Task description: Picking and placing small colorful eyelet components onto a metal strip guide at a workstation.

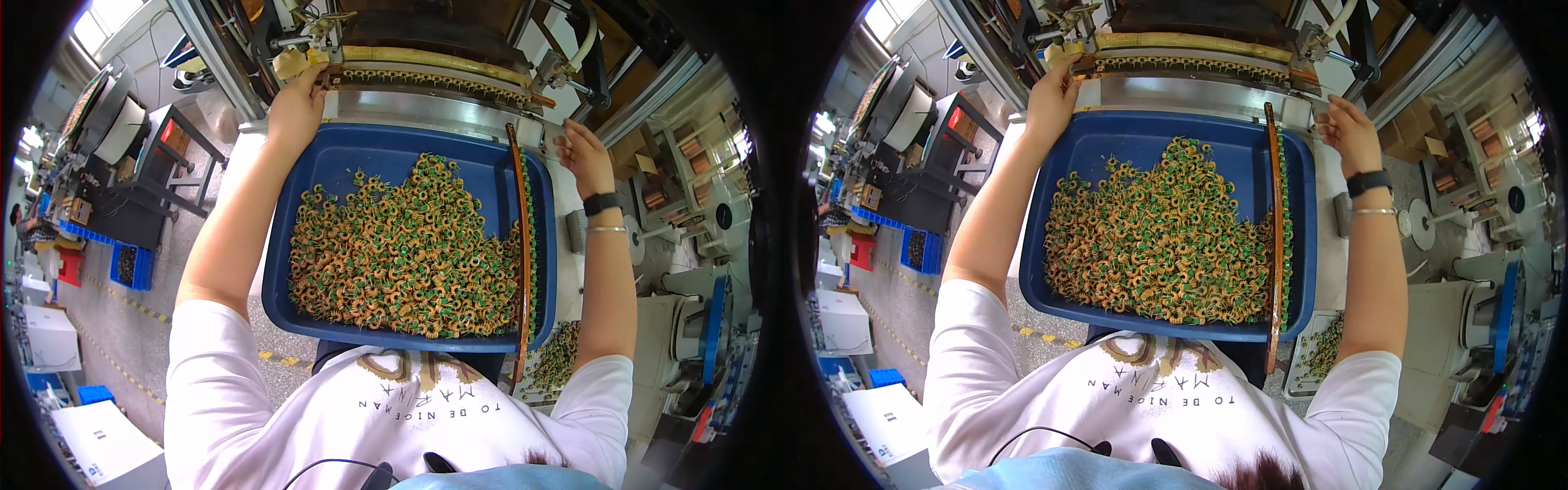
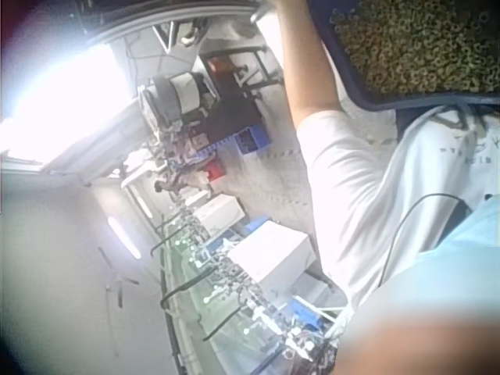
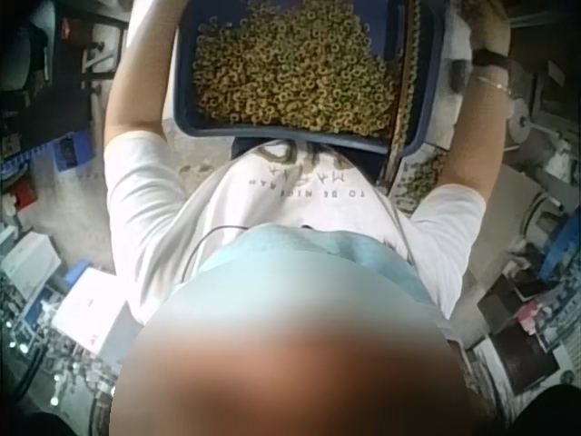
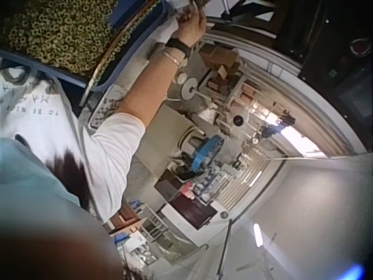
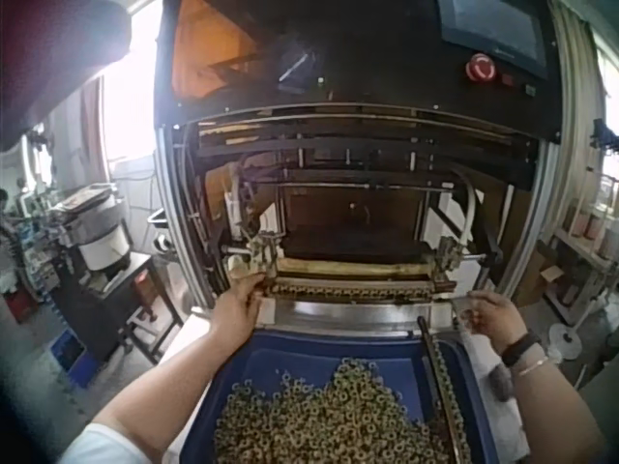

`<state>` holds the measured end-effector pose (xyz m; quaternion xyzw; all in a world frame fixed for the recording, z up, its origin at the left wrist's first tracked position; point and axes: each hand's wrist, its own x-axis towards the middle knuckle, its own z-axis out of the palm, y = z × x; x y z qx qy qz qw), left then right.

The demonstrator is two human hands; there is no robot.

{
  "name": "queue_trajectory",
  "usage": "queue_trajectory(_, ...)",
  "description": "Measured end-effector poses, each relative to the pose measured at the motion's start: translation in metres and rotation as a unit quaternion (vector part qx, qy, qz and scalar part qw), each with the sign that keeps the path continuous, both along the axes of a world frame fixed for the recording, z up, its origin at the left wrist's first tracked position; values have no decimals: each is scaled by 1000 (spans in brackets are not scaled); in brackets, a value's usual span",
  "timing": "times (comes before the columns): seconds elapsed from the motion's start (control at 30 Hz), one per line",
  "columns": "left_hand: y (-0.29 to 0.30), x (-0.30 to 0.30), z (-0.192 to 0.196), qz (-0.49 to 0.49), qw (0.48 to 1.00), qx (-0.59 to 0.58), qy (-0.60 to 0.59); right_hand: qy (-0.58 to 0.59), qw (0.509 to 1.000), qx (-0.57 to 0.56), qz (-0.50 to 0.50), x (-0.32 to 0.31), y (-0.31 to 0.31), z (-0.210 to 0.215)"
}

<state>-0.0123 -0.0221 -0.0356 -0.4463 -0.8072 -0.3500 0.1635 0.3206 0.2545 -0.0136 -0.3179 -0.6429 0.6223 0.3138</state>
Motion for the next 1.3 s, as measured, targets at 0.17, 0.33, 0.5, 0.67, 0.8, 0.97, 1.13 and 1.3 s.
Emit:
queue_trajectory(0.17,0,12,8,1,999,-35,-17,-1,1000,-4,-21,61,-2,6)
queue_trajectory(0.33,-3,19,14,-2,998,-53,-26,-34,995,-55,-73,109,-12,0)
queue_trajectory(0.5,8,68,26,-141,986,-47,-72,112,984,-129,-54,132,-29,-7)
queue_trajectory(0.67,-2,142,51,-329,926,-175,-55,-55,998,21,39,148,-117,-3)
queue_trajectory(0.8,-17,160,57,-391,899,-195,-42,-164,974,-30,156,182,-180,-9)
queue_trajectory(0.97,-11,172,59,-416,883,-211,-57,-94,983,-41,155,192,-238,-35)
queue_trajectory(1.13,-1,183,64,-401,891,-203,-63,14,999,-9,50,207,-246,-27)
queue_trajectory(1.3,-2,171,59,-218,969,-102,58,84,994,17,74,257,-224,-16)
